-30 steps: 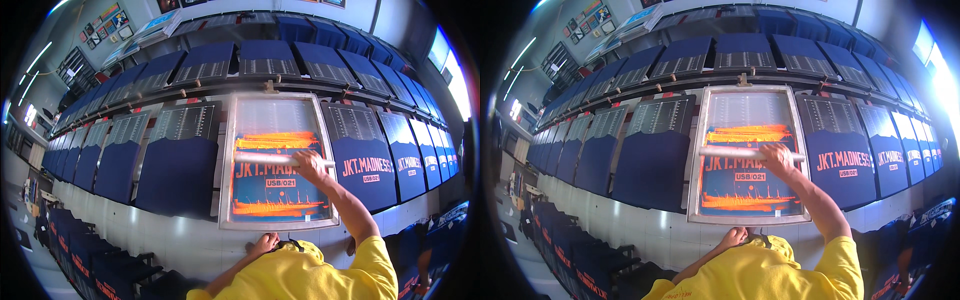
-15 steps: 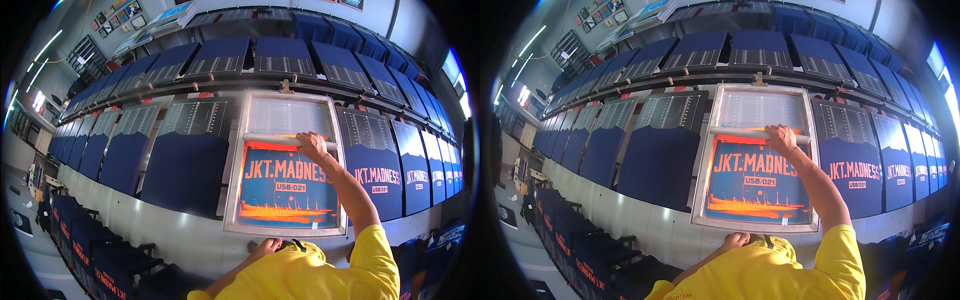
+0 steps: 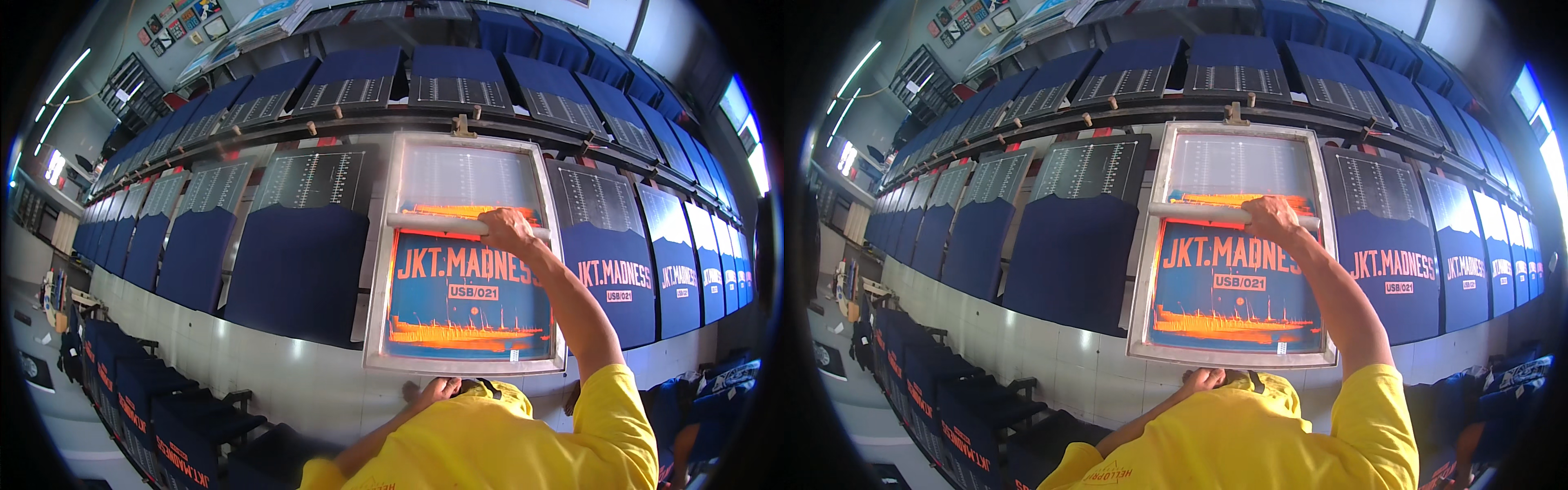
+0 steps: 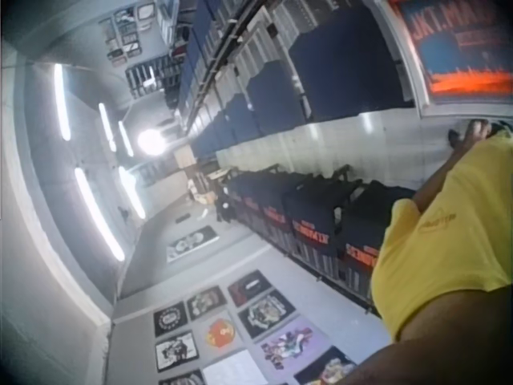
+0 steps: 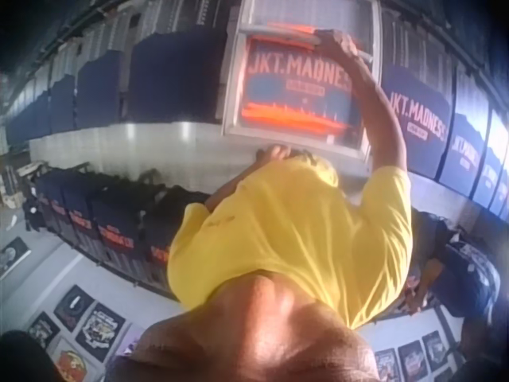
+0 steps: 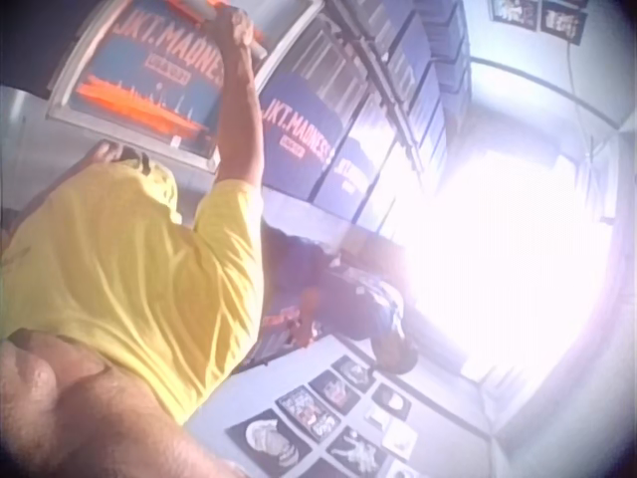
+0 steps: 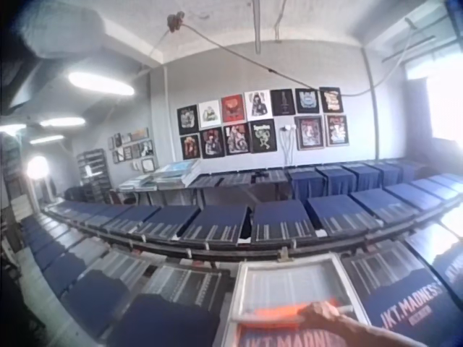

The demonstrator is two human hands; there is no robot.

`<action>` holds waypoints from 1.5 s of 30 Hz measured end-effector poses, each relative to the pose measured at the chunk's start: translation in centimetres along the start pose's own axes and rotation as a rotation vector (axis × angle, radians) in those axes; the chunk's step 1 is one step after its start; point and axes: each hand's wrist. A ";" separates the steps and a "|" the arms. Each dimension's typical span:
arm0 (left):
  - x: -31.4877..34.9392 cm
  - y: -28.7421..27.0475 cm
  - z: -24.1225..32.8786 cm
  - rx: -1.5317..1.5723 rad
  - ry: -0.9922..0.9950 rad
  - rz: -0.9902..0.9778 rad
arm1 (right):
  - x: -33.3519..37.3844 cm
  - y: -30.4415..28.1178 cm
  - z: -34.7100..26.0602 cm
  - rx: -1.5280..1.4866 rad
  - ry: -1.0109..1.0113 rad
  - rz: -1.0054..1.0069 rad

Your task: The person spreads orange ink across a screen frame using a squeegee to print a design onto blue t-shirts. They repeatedly lift the frame, align it with the next t-shirt on the production line, and apply more ink.

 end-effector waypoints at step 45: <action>0.1 -0.7 -0.4 0.139 0.018 -0.009 | 1.7 0.3 4.8 0.061 -0.041 0.113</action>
Point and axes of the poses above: each hand's wrist, its own x-axis away from the middle knuckle, its own y-axis out of the palm, z = x × y, and after that the axes turned 10 degrees about z, right-handed
